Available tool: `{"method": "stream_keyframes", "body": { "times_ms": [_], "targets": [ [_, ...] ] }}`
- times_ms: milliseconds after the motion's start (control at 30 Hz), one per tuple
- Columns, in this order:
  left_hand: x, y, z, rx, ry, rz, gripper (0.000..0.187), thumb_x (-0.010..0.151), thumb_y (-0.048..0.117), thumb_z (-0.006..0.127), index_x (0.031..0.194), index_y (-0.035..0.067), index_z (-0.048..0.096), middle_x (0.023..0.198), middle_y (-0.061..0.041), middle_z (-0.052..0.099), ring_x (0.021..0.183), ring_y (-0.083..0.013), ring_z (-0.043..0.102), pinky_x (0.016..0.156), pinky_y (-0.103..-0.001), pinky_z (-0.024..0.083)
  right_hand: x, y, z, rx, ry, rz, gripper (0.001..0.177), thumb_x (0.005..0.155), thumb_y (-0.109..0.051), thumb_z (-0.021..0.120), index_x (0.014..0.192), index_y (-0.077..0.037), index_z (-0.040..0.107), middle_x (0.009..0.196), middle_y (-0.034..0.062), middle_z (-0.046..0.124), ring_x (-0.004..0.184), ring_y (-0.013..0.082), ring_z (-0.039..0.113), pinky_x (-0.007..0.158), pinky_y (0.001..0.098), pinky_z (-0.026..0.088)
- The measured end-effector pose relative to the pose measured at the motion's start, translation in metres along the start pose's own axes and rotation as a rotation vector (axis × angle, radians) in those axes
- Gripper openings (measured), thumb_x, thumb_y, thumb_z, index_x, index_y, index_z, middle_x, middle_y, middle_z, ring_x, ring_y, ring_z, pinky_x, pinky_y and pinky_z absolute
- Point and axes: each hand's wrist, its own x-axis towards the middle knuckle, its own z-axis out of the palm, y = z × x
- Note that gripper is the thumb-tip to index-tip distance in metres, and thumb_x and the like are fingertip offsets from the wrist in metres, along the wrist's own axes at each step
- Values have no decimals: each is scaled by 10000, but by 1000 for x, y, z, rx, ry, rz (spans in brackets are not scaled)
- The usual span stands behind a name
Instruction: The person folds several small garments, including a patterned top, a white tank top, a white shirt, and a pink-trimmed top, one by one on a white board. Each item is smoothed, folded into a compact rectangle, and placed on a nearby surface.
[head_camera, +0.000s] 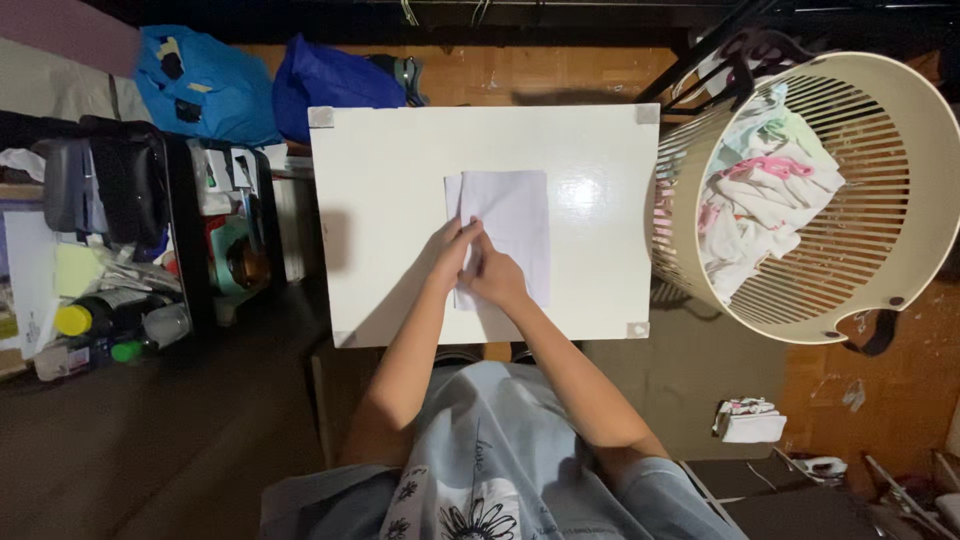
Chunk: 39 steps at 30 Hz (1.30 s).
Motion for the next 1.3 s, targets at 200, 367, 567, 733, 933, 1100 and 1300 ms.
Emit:
{"method": "stream_keyframes", "body": {
  "times_ms": [200, 367, 567, 733, 933, 1100, 1300],
  "targets": [
    [15, 1, 6, -201, -129, -144, 857, 894, 460, 772, 1530, 21, 401, 1540, -77, 468, 1457, -181, 367, 1101, -332, 366, -12, 13, -1, 195, 390, 17, 385, 889, -196, 678, 1269, -177, 621, 682, 83, 639, 610, 275, 659, 633, 426, 536],
    [25, 9, 13, 106, -107, -165, 827, 905, 400, 841, 1459, -112, 500, 1478, -218, 576, 1437, -259, 466, 1145, -339, 332, -12, 23, -16, 240, 710, -145, 228, 955, -78, 627, 1172, -37, 574, 1008, 124, 655, 884, 290, 643, 826, 389, 527],
    [14, 17, 16, 439, -136, 34, 508, 887, 339, 757, 1225, -34, 695, 1177, -174, 760, 1093, -242, 708, 959, -367, 533, -7, 38, -12, -24, 761, -225, 421, 959, -87, 627, 1366, -11, 554, 1321, 172, 562, 1201, 335, 552, 1041, 444, 440],
    [7, 9, 2, 360, -14, 343, 556, 909, 251, 711, 1363, -46, 592, 1298, -176, 701, 1197, -213, 660, 1028, -326, 497, -3, 47, 0, -309, 640, -283, 499, 1069, -275, 475, 1537, -111, 431, 1581, 156, 418, 1454, 363, 387, 1194, 580, 235],
    [2, 9, -12, 466, -33, 497, 860, 838, 170, 812, 1530, -27, 340, 1512, -233, 484, 1386, -327, 492, 1135, -386, 405, 5, 52, 5, -447, 476, -226, 571, 1115, -399, 293, 1645, -188, 282, 1717, 116, 231, 1591, 346, 173, 1237, 676, 24],
    [-13, 6, -23, 772, -83, 505, 1100, 721, 102, 891, 1553, -38, 187, 1555, -306, 355, 1420, -435, 391, 1149, -430, 338, 10, 52, 4, -451, 459, -231, 564, 1115, -375, 297, 1645, -179, 289, 1718, 118, 233, 1587, 351, 188, 1229, 678, 27],
    [-44, 21, -20, 709, 150, 414, 930, 710, 111, 872, 1467, -28, 349, 1294, -267, 565, 1132, -355, 638, 917, -393, 531, 9, 48, 6, -446, 448, -257, 544, 1117, -356, 311, 1638, -200, 319, 1713, 102, 254, 1582, 319, 210, 1252, 645, 61]
  ]
}}
